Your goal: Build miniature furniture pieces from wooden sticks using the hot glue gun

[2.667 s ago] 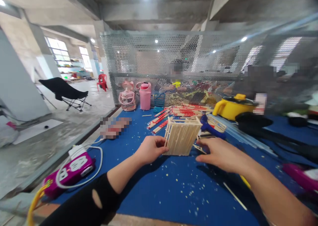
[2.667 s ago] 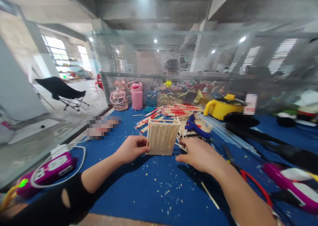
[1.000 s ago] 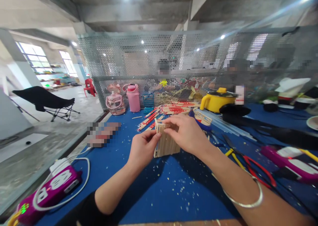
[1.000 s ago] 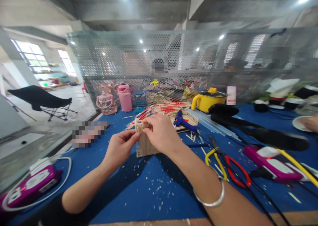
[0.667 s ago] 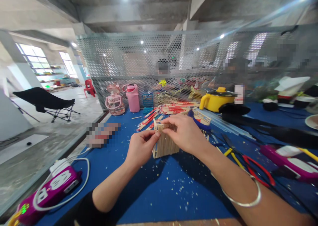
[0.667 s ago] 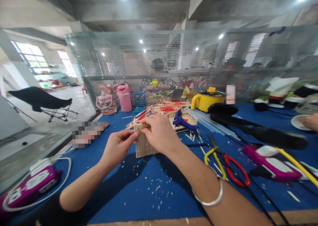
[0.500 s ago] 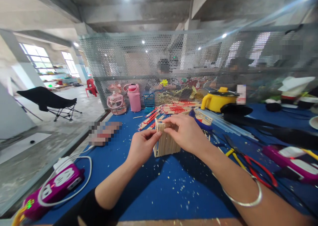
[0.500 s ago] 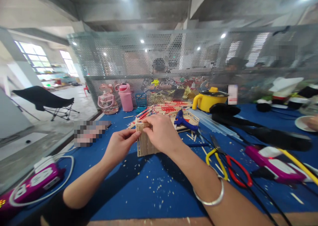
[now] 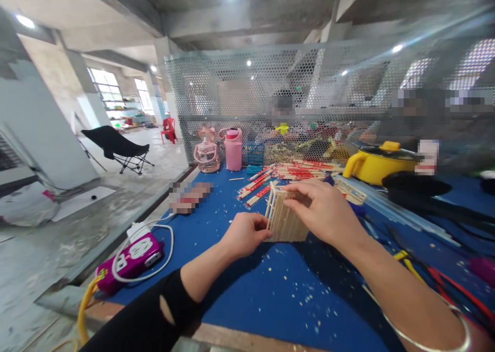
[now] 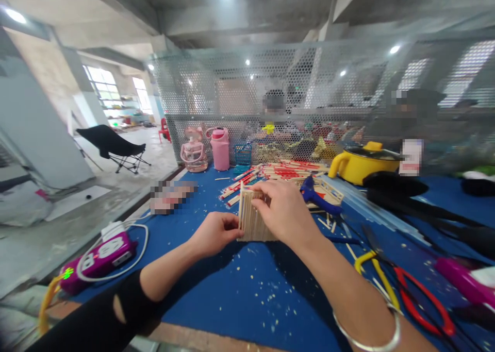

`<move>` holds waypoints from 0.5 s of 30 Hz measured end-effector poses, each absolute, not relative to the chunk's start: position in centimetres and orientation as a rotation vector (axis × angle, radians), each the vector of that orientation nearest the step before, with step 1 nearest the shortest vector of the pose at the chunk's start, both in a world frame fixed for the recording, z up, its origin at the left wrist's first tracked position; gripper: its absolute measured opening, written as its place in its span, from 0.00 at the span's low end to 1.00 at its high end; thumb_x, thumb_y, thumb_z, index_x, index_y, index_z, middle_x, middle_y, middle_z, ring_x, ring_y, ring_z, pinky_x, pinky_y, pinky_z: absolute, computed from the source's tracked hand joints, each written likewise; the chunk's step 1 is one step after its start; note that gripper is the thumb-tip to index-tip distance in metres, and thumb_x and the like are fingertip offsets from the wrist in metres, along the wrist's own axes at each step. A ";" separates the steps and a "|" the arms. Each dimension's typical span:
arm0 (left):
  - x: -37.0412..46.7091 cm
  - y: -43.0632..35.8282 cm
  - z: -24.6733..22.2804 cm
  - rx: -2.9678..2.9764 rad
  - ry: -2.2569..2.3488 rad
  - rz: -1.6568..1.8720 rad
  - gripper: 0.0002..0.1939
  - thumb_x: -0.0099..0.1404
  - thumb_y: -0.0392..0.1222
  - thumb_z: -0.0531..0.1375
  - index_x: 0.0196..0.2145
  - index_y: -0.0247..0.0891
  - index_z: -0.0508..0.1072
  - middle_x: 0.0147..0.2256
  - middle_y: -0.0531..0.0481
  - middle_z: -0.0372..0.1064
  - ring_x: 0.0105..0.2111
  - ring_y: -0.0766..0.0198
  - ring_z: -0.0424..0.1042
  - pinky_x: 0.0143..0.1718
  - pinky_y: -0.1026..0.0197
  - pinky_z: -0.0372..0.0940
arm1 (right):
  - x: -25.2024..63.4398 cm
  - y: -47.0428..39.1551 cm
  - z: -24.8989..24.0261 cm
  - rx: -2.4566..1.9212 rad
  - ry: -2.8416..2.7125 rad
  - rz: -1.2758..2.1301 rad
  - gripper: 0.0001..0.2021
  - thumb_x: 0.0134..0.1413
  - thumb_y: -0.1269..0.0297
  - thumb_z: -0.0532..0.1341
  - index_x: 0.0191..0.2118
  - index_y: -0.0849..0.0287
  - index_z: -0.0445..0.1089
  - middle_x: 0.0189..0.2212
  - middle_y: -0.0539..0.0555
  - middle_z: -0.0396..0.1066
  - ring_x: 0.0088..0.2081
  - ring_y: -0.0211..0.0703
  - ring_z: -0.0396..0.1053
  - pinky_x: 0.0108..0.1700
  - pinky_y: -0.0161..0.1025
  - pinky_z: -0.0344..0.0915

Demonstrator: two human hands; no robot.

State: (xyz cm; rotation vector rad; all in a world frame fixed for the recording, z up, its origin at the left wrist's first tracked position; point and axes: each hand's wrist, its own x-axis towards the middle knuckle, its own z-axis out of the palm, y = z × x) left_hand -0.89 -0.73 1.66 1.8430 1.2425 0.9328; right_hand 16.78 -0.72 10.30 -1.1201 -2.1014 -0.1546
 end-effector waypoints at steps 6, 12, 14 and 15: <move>-0.9 -0.6 1.8 1.904 1.252 0.926 0.07 0.53 0.40 0.60 0.26 0.34 0.75 0.21 0.55 0.65 0.23 0.69 0.59 0.24 0.67 0.54 | 16.6 -0.4 10.1 -1.115 -2.099 -0.188 0.08 0.46 0.69 0.60 0.34 0.55 0.75 0.34 0.52 0.77 0.37 0.47 0.72 0.41 0.44 0.66; -1.0 -0.6 1.5 1.892 1.191 0.948 0.05 0.53 0.38 0.60 0.26 0.34 0.74 0.22 0.55 0.65 0.23 0.69 0.60 0.25 0.67 0.55 | 16.6 -0.6 10.1 -1.120 -2.106 -0.209 0.09 0.47 0.68 0.61 0.36 0.56 0.74 0.36 0.53 0.76 0.38 0.47 0.72 0.43 0.44 0.66; -1.0 -0.5 1.3 1.874 1.162 0.954 0.06 0.53 0.38 0.59 0.28 0.34 0.74 0.23 0.55 0.67 0.24 0.69 0.61 0.27 0.68 0.57 | 16.7 -0.6 10.1 -1.114 -2.109 -0.208 0.09 0.48 0.68 0.60 0.37 0.57 0.74 0.36 0.54 0.76 0.39 0.47 0.72 0.43 0.45 0.66; -1.1 -0.4 1.2 1.865 1.148 0.955 0.06 0.53 0.38 0.59 0.28 0.34 0.74 0.24 0.54 0.67 0.25 0.69 0.62 0.27 0.68 0.58 | 16.7 -0.6 10.0 -1.107 -2.108 -0.206 0.09 0.48 0.68 0.60 0.37 0.57 0.74 0.36 0.54 0.76 0.39 0.47 0.72 0.43 0.45 0.66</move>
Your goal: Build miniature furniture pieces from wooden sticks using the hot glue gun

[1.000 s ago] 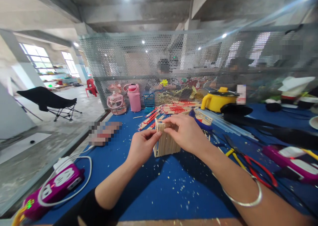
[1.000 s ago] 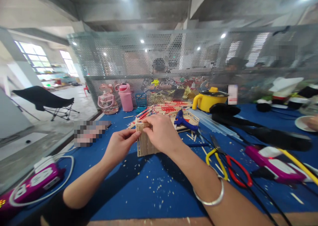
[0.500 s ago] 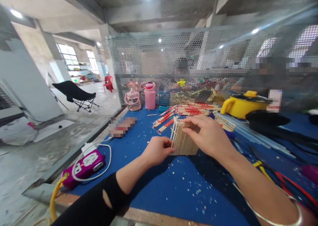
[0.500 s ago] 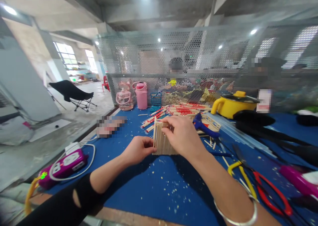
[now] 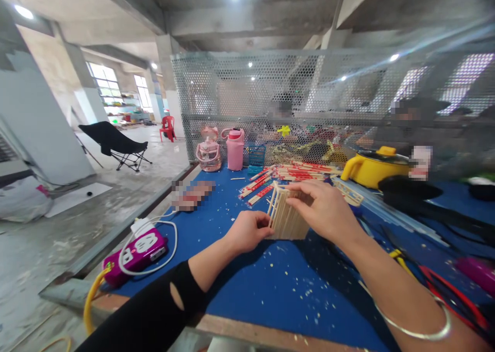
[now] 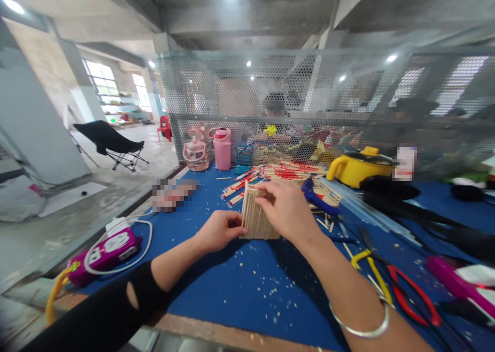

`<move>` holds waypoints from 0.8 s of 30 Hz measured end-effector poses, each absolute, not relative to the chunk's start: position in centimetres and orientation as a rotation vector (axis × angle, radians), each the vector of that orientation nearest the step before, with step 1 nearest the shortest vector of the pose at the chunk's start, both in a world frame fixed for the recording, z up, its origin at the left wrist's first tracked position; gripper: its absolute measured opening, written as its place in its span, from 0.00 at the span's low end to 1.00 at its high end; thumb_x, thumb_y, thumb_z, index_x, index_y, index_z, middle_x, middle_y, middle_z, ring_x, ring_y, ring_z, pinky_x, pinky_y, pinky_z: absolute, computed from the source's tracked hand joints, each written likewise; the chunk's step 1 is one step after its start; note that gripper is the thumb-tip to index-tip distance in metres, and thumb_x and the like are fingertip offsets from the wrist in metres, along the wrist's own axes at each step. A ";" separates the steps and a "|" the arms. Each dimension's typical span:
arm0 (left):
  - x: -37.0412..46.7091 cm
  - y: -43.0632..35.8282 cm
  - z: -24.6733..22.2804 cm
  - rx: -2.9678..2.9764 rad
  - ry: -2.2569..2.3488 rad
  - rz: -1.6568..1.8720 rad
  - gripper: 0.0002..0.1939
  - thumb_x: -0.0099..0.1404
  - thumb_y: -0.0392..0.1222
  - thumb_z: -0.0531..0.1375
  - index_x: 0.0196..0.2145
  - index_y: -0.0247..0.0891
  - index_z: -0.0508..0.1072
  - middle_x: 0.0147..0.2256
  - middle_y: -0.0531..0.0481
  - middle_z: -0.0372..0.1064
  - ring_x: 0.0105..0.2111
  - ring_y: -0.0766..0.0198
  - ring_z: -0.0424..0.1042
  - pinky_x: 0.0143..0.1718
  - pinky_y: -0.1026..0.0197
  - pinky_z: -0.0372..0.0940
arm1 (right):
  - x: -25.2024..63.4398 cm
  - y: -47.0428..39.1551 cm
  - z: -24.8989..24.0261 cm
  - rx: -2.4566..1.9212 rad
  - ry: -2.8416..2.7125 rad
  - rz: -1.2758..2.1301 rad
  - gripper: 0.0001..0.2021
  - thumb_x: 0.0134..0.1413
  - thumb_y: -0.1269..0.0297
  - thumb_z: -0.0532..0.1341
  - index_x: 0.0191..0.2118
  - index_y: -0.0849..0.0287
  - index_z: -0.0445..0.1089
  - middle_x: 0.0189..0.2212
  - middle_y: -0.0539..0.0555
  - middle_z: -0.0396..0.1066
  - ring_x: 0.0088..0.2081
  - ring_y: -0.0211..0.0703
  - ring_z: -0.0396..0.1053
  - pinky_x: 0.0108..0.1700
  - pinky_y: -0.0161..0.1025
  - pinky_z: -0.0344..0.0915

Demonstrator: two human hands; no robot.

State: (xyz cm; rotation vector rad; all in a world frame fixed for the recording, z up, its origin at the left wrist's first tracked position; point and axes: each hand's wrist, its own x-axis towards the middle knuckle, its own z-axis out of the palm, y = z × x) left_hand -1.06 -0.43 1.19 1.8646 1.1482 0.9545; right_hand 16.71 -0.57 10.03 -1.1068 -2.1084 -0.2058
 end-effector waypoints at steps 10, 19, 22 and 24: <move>-1.1 -0.5 1.0 1.865 1.124 0.956 0.04 0.51 0.36 0.60 0.26 0.34 0.74 0.22 0.56 0.66 0.24 0.69 0.61 0.27 0.67 0.56 | 17.4 -0.9 9.5 -0.914 -1.994 -0.292 0.21 0.51 0.66 0.59 0.53 0.54 0.65 0.49 0.57 0.70 0.51 0.51 0.67 0.53 0.52 0.62; -1.4 0.7 0.6 1.662 1.040 0.976 0.08 0.50 0.40 0.62 0.28 0.33 0.72 0.24 0.52 0.68 0.24 0.69 0.65 0.28 0.64 0.59 | 20.4 1.2 6.1 -1.150 -1.435 0.327 0.18 0.52 0.54 0.58 0.46 0.59 0.60 0.38 0.59 0.70 0.39 0.47 0.70 0.39 0.46 0.69; -1.6 0.7 0.9 1.586 0.991 0.962 0.11 0.49 0.40 0.63 0.32 0.31 0.73 0.26 0.49 0.71 0.24 0.68 0.67 0.30 0.63 0.62 | 20.0 1.8 3.5 -1.200 -1.558 0.912 0.14 0.51 0.57 0.59 0.40 0.60 0.63 0.35 0.57 0.73 0.38 0.46 0.72 0.40 0.45 0.69; -1.6 0.5 1.3 1.550 0.980 0.960 0.12 0.49 0.39 0.64 0.33 0.31 0.73 0.27 0.49 0.72 0.24 0.68 0.68 0.31 0.63 0.63 | 19.6 1.8 2.6 -1.121 -1.589 1.140 0.13 0.48 0.62 0.61 0.40 0.61 0.65 0.38 0.57 0.74 0.41 0.44 0.72 0.46 0.45 0.67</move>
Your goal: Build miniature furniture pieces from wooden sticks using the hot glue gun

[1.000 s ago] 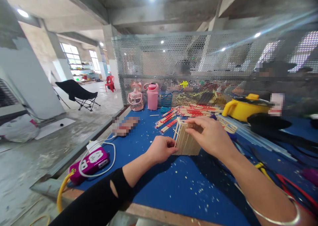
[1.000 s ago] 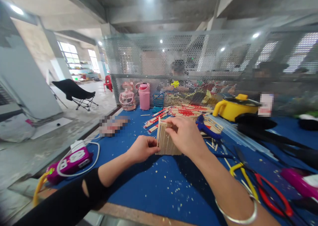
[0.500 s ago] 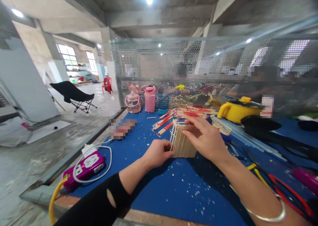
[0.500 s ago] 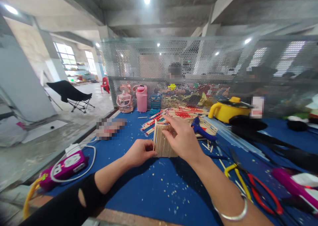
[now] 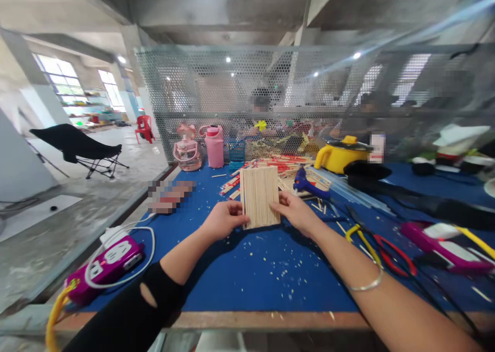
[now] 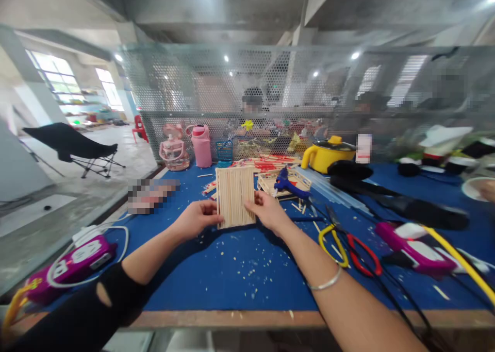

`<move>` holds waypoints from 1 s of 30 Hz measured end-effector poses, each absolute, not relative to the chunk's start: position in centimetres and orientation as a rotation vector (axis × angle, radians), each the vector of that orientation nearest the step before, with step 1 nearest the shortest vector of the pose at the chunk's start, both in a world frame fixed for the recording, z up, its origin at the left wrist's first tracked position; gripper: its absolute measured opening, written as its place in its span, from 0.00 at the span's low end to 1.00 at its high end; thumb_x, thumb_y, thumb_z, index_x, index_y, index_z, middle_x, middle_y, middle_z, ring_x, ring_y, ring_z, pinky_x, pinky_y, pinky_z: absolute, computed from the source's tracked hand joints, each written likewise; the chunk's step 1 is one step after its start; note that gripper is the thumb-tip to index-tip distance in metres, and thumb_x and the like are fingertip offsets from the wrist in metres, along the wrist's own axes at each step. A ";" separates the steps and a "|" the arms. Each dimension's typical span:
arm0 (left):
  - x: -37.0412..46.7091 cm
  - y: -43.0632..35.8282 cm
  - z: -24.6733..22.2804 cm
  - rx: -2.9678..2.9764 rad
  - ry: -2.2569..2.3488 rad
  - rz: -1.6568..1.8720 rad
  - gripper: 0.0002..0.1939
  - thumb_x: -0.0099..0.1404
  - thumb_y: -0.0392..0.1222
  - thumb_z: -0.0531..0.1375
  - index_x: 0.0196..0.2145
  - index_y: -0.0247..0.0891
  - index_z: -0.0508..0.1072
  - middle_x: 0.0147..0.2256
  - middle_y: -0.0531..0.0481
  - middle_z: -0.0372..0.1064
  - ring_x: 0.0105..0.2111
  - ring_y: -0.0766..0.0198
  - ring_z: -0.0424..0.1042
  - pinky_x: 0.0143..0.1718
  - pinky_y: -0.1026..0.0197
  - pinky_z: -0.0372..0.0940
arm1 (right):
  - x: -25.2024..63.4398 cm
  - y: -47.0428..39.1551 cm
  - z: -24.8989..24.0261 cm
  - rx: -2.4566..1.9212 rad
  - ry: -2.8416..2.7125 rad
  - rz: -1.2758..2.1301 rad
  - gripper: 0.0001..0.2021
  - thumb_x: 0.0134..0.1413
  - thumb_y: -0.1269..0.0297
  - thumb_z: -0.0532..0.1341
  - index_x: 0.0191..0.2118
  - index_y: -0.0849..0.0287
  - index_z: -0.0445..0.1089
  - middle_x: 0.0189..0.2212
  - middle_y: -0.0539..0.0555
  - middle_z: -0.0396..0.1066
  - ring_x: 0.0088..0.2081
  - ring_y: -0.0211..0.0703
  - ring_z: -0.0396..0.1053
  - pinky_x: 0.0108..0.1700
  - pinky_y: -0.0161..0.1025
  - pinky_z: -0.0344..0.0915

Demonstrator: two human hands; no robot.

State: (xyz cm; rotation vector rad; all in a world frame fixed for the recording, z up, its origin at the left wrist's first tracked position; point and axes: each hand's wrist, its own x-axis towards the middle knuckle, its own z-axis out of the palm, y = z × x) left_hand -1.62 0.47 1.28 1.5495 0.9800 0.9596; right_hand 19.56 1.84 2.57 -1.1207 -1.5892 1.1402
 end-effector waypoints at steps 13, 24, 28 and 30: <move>-1.7 0.3 1.8 1.376 0.864 0.981 0.21 0.44 0.29 0.64 0.40 0.30 0.73 0.29 0.46 0.76 0.27 0.65 0.73 0.32 0.62 0.64 | 19.4 2.3 1.4 -1.047 -1.520 1.241 0.17 0.41 0.63 0.67 0.40 0.59 0.68 0.42 0.57 0.75 0.43 0.47 0.73 0.49 0.47 0.66; -2.1 0.3 2.4 1.455 0.922 1.019 0.16 0.48 0.38 0.66 0.37 0.33 0.76 0.31 0.47 0.75 0.29 0.65 0.72 0.33 0.62 0.65 | 19.6 2.3 1.3 -1.015 -1.594 1.182 0.21 0.40 0.60 0.68 0.42 0.59 0.67 0.41 0.57 0.75 0.44 0.48 0.72 0.51 0.50 0.65; -2.4 0.3 3.4 1.346 0.973 1.251 0.17 0.53 0.49 0.64 0.38 0.34 0.76 0.32 0.48 0.75 0.28 0.67 0.71 0.33 0.63 0.65 | 19.4 2.1 1.5 -0.977 -1.641 1.162 0.22 0.39 0.59 0.68 0.42 0.58 0.66 0.43 0.57 0.74 0.45 0.48 0.71 0.52 0.49 0.64; -2.4 0.2 3.8 1.292 0.951 1.357 0.19 0.52 0.50 0.65 0.37 0.34 0.76 0.32 0.49 0.75 0.29 0.67 0.70 0.33 0.63 0.66 | 19.2 2.0 1.6 -0.944 -1.675 1.149 0.22 0.40 0.60 0.68 0.43 0.58 0.66 0.44 0.57 0.73 0.46 0.47 0.71 0.52 0.49 0.64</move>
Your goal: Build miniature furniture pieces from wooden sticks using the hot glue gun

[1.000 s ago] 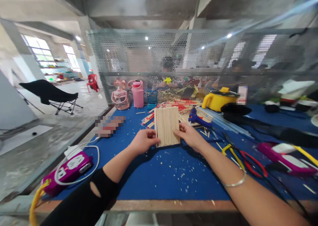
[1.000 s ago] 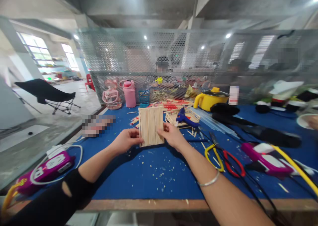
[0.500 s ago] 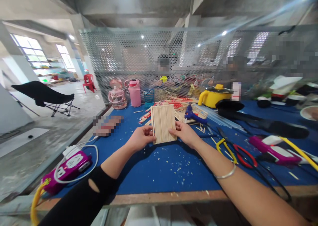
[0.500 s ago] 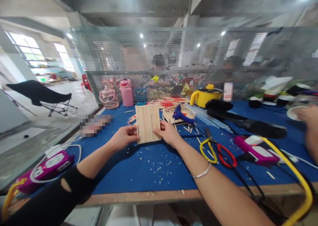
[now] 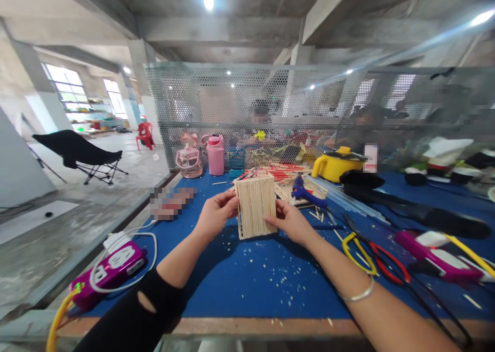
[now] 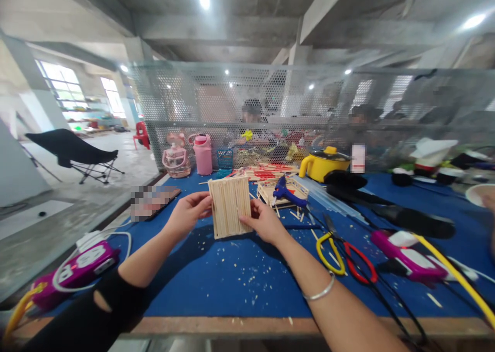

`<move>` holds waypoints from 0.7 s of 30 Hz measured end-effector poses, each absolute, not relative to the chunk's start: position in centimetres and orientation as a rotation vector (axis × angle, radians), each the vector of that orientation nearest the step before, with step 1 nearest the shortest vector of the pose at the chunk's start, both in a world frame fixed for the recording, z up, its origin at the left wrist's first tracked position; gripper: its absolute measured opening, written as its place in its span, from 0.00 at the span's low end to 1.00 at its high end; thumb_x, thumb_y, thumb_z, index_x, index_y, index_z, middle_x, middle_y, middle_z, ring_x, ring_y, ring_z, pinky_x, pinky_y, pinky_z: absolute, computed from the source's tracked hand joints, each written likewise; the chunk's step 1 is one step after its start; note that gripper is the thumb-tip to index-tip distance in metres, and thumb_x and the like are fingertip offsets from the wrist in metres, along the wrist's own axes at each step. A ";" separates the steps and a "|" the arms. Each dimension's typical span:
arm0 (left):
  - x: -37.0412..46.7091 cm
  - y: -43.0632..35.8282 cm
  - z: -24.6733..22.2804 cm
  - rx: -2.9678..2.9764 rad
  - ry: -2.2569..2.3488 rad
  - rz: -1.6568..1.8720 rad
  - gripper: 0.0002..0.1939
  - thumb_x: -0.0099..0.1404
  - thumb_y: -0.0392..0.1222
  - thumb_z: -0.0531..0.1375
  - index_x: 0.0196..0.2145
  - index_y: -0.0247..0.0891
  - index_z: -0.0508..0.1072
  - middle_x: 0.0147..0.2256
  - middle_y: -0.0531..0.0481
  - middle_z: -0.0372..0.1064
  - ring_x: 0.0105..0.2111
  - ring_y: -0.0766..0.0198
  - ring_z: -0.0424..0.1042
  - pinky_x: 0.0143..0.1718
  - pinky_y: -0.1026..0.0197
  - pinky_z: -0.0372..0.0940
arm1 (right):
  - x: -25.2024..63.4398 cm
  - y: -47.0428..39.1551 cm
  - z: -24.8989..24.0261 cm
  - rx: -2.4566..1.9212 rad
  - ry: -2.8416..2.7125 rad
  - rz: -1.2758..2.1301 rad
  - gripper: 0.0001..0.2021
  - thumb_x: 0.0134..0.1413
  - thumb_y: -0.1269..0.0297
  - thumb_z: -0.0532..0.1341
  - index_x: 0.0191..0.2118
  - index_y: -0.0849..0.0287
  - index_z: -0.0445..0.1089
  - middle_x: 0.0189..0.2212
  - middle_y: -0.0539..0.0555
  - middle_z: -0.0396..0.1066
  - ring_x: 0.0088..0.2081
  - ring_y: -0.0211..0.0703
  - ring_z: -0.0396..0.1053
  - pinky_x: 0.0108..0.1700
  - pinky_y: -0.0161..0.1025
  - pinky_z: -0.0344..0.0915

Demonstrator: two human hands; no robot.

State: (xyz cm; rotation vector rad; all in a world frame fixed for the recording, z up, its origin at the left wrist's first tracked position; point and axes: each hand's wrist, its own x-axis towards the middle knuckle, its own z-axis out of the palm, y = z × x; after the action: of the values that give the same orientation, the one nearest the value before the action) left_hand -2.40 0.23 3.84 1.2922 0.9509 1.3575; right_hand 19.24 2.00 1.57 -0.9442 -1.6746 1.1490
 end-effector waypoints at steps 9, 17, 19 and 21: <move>-2.2 -0.5 4.3 1.399 0.850 1.526 0.18 0.55 0.48 0.63 0.40 0.34 0.77 0.37 0.46 0.76 0.34 0.62 0.72 0.39 0.60 0.66 | 18.9 1.3 1.7 -0.896 -1.755 1.039 0.20 0.41 0.64 0.66 0.44 0.59 0.65 0.43 0.56 0.73 0.44 0.45 0.71 0.50 0.47 0.65; -1.8 -1.1 4.4 1.493 0.825 1.575 0.15 0.59 0.47 0.61 0.41 0.37 0.78 0.37 0.48 0.76 0.37 0.62 0.72 0.41 0.62 0.65 | 18.6 0.6 2.7 -0.971 -1.936 0.781 0.16 0.45 0.66 0.61 0.43 0.59 0.66 0.39 0.54 0.74 0.39 0.45 0.71 0.44 0.43 0.67; -1.7 -1.4 4.5 1.507 0.839 1.573 0.15 0.58 0.46 0.61 0.40 0.36 0.78 0.35 0.48 0.77 0.35 0.64 0.72 0.40 0.62 0.64 | 18.5 0.3 2.9 -0.993 -1.974 0.745 0.13 0.44 0.68 0.60 0.40 0.59 0.67 0.38 0.54 0.74 0.39 0.45 0.71 0.44 0.43 0.67; -1.7 -1.5 4.5 1.487 0.857 1.574 0.15 0.57 0.47 0.62 0.39 0.35 0.78 0.32 0.49 0.77 0.32 0.65 0.71 0.37 0.63 0.64 | 18.4 0.1 3.0 -1.013 -1.995 0.754 0.11 0.42 0.69 0.59 0.37 0.60 0.68 0.37 0.54 0.74 0.38 0.45 0.71 0.45 0.43 0.66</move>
State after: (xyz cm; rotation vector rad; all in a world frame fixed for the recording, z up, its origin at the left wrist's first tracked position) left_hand -1.67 -1.49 4.53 1.4871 0.8568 1.5738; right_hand 18.38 0.14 3.00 -1.0131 -1.9945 0.7540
